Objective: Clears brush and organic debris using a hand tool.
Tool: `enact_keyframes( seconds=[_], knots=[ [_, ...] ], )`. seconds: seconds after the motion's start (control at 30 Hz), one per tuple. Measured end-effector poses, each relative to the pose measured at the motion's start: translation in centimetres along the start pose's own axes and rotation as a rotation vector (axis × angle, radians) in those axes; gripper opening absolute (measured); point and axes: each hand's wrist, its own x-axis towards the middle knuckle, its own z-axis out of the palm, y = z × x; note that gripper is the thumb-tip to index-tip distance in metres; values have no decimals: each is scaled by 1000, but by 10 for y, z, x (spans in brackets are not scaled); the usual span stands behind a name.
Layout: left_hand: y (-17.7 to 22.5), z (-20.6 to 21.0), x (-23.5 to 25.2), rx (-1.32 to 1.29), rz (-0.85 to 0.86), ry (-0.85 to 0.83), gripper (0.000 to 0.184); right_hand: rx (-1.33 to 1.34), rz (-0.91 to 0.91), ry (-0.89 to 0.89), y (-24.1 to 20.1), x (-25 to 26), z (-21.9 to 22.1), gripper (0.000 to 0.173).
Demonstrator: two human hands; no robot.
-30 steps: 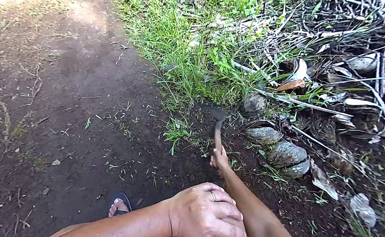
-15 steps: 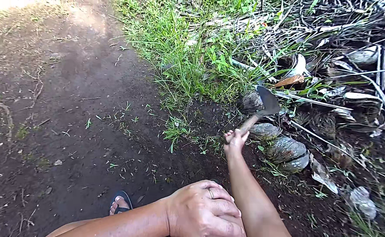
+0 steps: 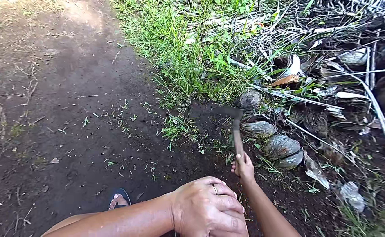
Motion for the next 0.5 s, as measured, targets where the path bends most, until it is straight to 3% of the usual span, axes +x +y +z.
enact_keyframes(
  seconds=[0.13,0.2,0.27,0.33,0.37,0.5],
  knots=[
    [0,0,0,20,-2,11,45,470,-47,213,-54,24,67,54],
    [-1,1,0,28,-1,16,45,500,-32,193,-51,29,98,53],
    [-1,1,1,24,-3,9,45,275,-2,-9,-14,22,111,48],
    [-1,1,2,16,-3,2,44,-26,87,-311,29,-2,101,50],
    [-1,1,3,16,-1,0,44,-108,141,-379,40,-18,94,53],
    [1,1,1,-1,-14,3,46,-238,177,-352,42,-66,52,52]
  ],
)
